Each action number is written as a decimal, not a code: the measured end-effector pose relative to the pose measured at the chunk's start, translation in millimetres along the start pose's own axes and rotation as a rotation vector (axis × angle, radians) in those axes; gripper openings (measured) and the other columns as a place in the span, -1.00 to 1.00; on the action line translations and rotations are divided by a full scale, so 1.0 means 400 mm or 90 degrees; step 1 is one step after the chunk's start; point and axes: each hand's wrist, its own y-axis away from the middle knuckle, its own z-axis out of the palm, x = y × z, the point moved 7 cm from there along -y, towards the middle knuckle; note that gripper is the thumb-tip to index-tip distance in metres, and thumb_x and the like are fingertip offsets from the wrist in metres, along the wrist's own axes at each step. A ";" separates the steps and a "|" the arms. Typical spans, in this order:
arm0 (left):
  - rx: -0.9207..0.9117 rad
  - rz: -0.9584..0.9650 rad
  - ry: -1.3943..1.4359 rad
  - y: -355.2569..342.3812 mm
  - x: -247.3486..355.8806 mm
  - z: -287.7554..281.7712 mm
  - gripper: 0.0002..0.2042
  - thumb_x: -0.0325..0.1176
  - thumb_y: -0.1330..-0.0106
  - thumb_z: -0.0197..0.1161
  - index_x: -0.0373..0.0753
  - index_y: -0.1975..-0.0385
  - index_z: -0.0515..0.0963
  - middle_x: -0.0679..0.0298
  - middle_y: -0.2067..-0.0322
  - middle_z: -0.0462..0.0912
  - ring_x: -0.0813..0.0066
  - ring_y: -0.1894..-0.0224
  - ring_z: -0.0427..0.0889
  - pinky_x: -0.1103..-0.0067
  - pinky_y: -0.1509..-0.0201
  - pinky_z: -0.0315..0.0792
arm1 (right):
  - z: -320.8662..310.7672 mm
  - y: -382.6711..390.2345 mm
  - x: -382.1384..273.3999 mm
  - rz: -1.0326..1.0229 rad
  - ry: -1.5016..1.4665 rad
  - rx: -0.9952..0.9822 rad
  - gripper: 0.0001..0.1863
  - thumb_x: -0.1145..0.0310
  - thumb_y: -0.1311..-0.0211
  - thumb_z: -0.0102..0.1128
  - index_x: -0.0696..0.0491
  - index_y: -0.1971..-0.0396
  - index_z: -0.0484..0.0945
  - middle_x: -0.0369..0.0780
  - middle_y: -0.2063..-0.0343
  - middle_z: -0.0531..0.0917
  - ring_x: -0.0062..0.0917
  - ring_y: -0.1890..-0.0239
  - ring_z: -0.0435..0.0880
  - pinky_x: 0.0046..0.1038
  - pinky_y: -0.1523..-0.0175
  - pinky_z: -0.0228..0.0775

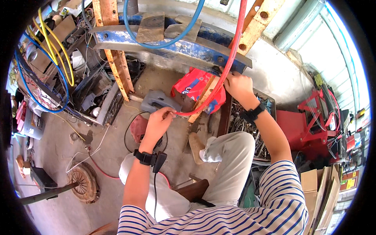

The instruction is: The person wipes a small metal part with a cloth and then uses a tool to manipulate a thin cable or wire at a workbench.

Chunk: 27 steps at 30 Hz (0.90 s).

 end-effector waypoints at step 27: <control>-0.006 -0.006 0.035 0.007 0.018 0.013 -0.85 -0.46 -0.17 0.07 -0.34 0.33 0.54 0.08 0.48 0.60 0.31 0.42 0.61 0.53 0.32 0.43 | -0.018 0.086 0.060 0.077 -0.011 -0.004 -0.71 0.17 -0.16 0.08 -0.21 0.11 0.57 -0.19 0.74 0.49 -0.27 0.71 0.51 -0.26 0.61 0.37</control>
